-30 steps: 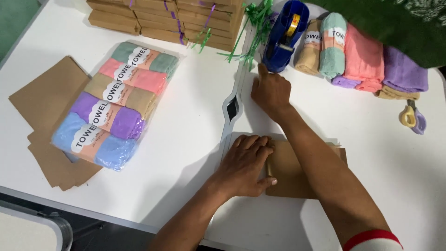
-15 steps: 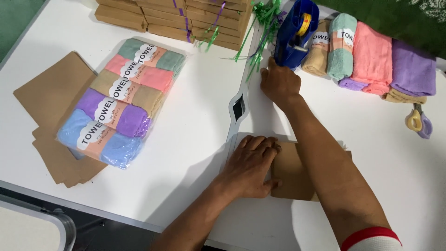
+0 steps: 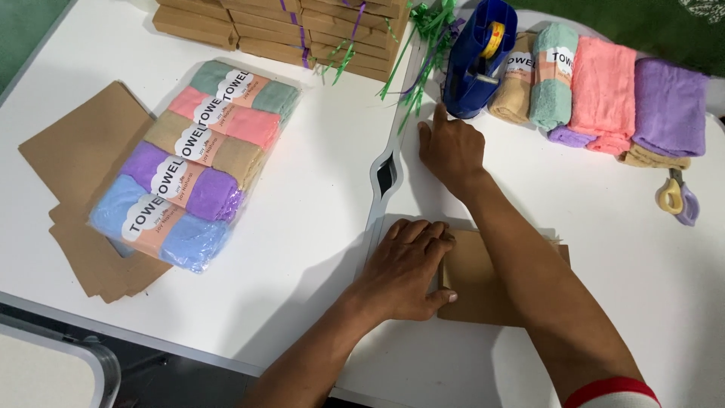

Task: The person folds a flat cardboard piece into a small box shape on a white table. They fold the side flaps, tuck the top flap, and then apply a piece of tape to secure the box.

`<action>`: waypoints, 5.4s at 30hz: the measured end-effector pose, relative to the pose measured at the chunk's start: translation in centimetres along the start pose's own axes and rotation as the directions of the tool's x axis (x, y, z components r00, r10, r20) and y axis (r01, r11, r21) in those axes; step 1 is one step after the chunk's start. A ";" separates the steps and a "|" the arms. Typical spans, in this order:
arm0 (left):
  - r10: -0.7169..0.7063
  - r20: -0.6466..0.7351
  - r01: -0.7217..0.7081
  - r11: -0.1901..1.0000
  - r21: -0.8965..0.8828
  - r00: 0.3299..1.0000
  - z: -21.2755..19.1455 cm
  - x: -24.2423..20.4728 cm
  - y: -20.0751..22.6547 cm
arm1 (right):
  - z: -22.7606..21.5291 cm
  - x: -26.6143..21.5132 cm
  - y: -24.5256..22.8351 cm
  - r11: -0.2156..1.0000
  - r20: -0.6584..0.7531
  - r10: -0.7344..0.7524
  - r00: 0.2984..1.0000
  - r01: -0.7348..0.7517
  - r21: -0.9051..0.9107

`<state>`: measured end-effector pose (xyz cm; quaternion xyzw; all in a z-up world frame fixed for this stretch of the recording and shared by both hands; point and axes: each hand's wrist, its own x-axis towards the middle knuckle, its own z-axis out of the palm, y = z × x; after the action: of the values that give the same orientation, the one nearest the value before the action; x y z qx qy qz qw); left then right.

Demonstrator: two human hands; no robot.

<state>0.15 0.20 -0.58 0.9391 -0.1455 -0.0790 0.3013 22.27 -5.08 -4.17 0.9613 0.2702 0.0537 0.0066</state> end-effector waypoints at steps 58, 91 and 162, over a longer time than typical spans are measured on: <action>0.143 -0.241 -0.131 0.989 0.064 0.960 2.6 0.2 -1.5 | -9.3 5.0 5.1 -0.118 0.449 0.634 0.630 -0.494 0.861; 0.110 -0.222 -0.097 0.993 0.071 0.969 3.1 0.4 -1.7 | 3.0 5.8 9.8 0.564 -0.299 0.454 0.840 -0.011 0.825; 0.095 -0.150 -0.085 0.994 0.067 0.984 3.1 0.9 -2.6 | -8.3 -12.4 7.6 0.741 0.379 -0.320 0.868 -0.021 0.672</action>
<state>0.83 0.25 -4.71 0.9435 -0.1665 0.0114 0.2863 14.76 -18.16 3.14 0.8588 0.3404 -0.2802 -0.2608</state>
